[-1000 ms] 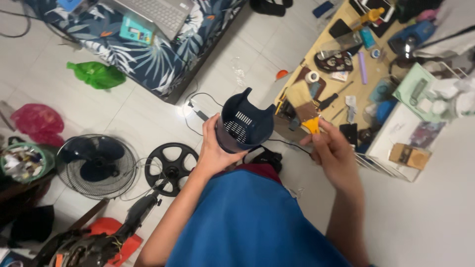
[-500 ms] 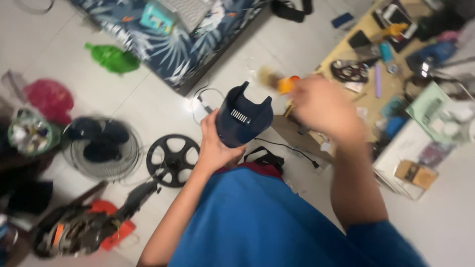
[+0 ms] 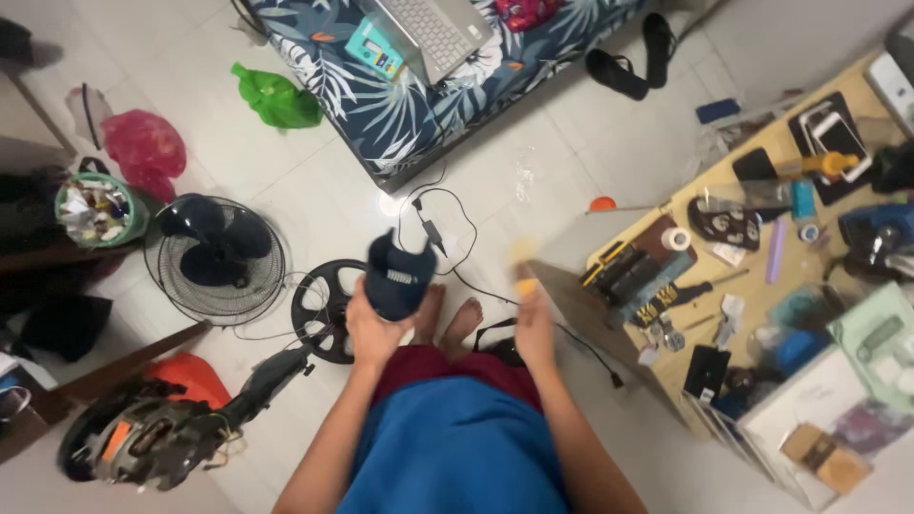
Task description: The person sits on the floor servicing a disassembled electric fan. They use a screwdriver on the fan housing, brush dust from the plastic fan cover with a brush, rotate the cover to clean different sides, then use the screwdriver on the fan motor assembly.
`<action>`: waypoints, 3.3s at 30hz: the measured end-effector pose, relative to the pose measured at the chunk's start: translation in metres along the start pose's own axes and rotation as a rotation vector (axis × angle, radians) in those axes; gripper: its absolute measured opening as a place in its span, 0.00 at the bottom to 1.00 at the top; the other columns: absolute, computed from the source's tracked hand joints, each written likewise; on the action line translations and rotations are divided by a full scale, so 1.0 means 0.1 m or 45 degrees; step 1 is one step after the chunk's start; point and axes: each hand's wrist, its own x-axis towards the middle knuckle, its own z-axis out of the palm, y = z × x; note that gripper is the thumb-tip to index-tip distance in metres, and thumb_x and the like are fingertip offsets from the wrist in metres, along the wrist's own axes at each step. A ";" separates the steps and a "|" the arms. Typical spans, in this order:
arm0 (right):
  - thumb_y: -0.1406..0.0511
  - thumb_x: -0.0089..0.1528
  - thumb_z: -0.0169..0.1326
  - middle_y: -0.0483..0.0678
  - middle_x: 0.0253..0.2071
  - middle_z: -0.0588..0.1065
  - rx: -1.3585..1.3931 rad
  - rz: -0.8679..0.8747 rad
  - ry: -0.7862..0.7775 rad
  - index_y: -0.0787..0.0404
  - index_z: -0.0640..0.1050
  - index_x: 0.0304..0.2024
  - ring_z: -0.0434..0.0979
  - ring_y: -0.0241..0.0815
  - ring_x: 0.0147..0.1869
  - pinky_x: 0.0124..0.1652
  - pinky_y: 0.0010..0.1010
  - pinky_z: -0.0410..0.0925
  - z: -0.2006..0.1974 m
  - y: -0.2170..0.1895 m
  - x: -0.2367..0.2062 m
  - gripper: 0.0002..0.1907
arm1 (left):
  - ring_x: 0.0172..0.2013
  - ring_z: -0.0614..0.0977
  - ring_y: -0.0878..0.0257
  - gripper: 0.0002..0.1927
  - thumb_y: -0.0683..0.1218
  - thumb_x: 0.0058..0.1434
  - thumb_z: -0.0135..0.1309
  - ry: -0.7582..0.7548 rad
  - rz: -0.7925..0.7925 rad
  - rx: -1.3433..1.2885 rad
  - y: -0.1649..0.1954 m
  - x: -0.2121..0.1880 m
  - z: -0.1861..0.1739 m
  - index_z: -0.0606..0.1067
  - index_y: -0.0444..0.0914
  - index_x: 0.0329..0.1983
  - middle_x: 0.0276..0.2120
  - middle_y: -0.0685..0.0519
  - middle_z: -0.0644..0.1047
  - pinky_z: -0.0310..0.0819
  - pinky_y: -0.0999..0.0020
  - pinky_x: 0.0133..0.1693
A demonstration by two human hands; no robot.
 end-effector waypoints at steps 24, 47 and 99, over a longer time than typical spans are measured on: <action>0.59 0.71 0.45 0.45 0.37 0.76 0.887 1.015 -0.827 0.64 0.72 0.61 0.73 0.34 0.39 0.43 0.26 0.68 1.67 1.19 0.65 0.20 | 0.58 0.77 0.47 0.60 0.48 0.35 0.81 0.067 0.091 -0.446 -0.43 4.09 2.22 0.59 0.34 0.69 0.58 0.43 0.74 0.72 0.59 0.58; 0.73 0.63 0.54 0.62 0.59 0.69 0.289 -0.280 -0.142 0.63 0.68 0.68 0.75 0.60 0.58 0.56 0.42 0.71 0.82 -0.15 0.16 0.29 | 0.36 0.78 0.63 0.16 0.51 0.72 0.51 -0.933 -1.124 -1.218 0.50 0.54 1.61 0.65 0.34 0.50 0.33 0.55 0.73 0.73 0.64 0.38; 0.70 0.71 0.51 0.57 0.51 0.78 1.267 0.100 -0.457 0.75 0.73 0.57 0.72 0.39 0.41 0.35 0.24 0.64 0.73 -2.89 -1.90 0.14 | 0.16 0.68 0.73 0.18 0.48 0.67 0.54 -0.304 -0.270 -1.694 -2.42 -1.40 -4.64 0.73 0.37 0.57 0.33 0.52 0.77 0.67 0.74 0.20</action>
